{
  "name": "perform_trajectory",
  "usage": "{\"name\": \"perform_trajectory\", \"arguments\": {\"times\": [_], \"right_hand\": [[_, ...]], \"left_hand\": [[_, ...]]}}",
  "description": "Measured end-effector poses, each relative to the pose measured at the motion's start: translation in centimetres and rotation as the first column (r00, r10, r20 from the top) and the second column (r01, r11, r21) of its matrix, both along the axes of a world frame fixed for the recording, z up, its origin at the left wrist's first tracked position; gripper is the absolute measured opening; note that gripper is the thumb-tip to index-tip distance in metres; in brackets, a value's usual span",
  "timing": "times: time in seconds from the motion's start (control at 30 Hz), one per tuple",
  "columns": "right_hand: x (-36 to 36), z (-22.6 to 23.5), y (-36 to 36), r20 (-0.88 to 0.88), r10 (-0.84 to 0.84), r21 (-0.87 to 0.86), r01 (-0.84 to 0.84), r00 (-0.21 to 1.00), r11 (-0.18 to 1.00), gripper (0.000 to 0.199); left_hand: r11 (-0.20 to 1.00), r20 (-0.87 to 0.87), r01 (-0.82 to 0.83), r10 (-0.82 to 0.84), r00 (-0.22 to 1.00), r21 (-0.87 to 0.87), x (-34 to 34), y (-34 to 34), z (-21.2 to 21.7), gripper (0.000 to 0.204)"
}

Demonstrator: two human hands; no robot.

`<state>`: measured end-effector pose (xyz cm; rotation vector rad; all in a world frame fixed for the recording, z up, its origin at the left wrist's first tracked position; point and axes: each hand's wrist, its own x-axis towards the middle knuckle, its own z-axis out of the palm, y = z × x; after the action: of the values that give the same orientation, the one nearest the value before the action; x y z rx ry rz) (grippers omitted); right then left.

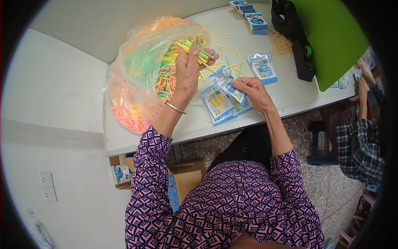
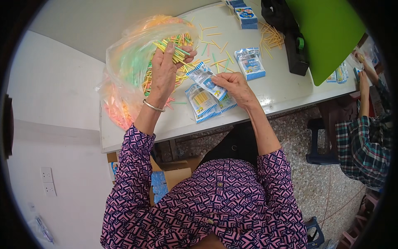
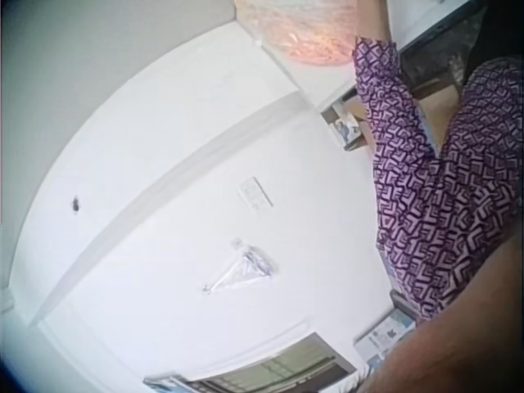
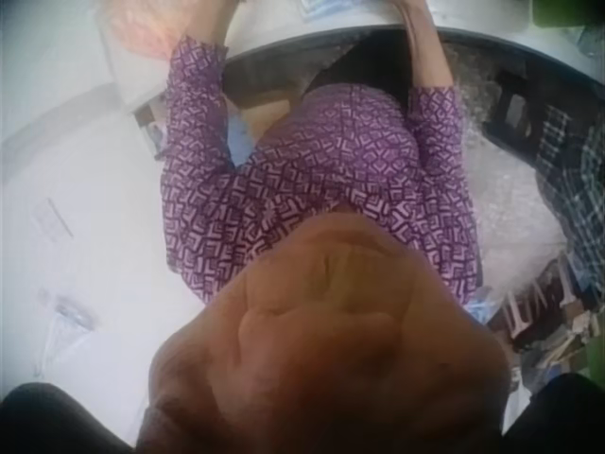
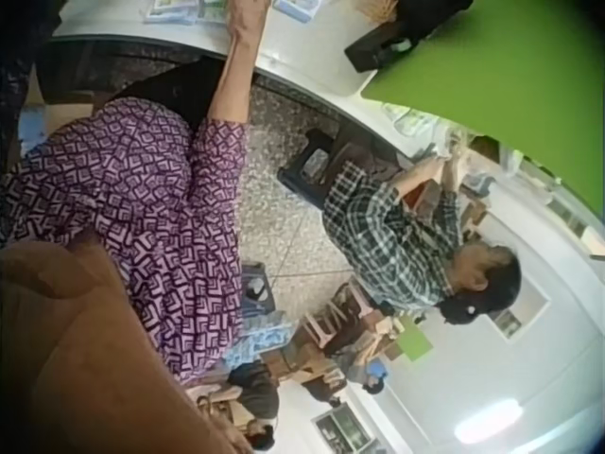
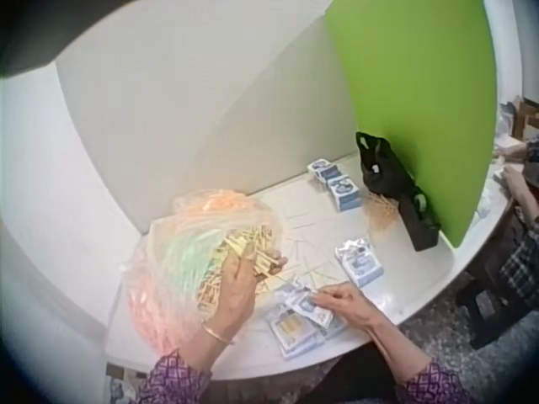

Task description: Putting colorful items into plastic packaging sleeves at a workstation.

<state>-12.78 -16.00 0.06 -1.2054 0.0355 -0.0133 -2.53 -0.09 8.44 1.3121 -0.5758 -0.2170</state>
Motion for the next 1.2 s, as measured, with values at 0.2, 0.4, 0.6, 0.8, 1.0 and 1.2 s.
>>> {"name": "perform_trajectory", "arguments": {"times": [0.2, 0.4, 0.6, 0.8, 1.0, 1.2], "right_hand": [[0.0, -0.1, 0.2, 0.007, -0.034, -0.042, 0.035, 0.999, 0.999, 0.024], [-0.4, -0.5, 0.3, 0.051, -0.063, -0.044, 0.065, 0.997, 0.997, 0.025], [-0.6, -0.3, 0.3, 0.085, -0.052, -0.139, 0.064, 0.995, 0.988, 0.022], [-1.2, 0.9, 0.2, 0.130, -0.037, -0.392, 0.085, 0.991, 0.916, 0.020], [-1.4, 0.2, -0.1, 0.101, -0.049, -0.106, 0.060, 0.994, 0.993, 0.022], [-1.6, 0.5, -0.2, 0.118, -0.005, -0.155, 0.024, 0.993, 0.988, 0.023]], "left_hand": [[0.997, -0.055, 0.024, -0.019, 0.998, 0.080, -1.4, -0.2, -1.3, 0.028], [0.990, -0.010, -0.043, 0.045, 0.999, 0.137, -2.3, -0.3, -2.7, 0.027], [0.992, -0.038, -0.090, 0.093, 0.995, 0.085, -2.8, -0.2, -2.6, 0.023], [0.951, 0.271, -0.042, -0.045, 0.962, 0.306, -2.4, 0.3, -2.8, 0.021], [0.988, 0.199, 0.027, -0.058, 0.978, 0.152, -3.7, -0.3, -1.8, 0.021], [0.995, 0.208, 0.006, -0.027, 0.978, 0.101, -4.2, 0.5, -2.0, 0.024]]}}
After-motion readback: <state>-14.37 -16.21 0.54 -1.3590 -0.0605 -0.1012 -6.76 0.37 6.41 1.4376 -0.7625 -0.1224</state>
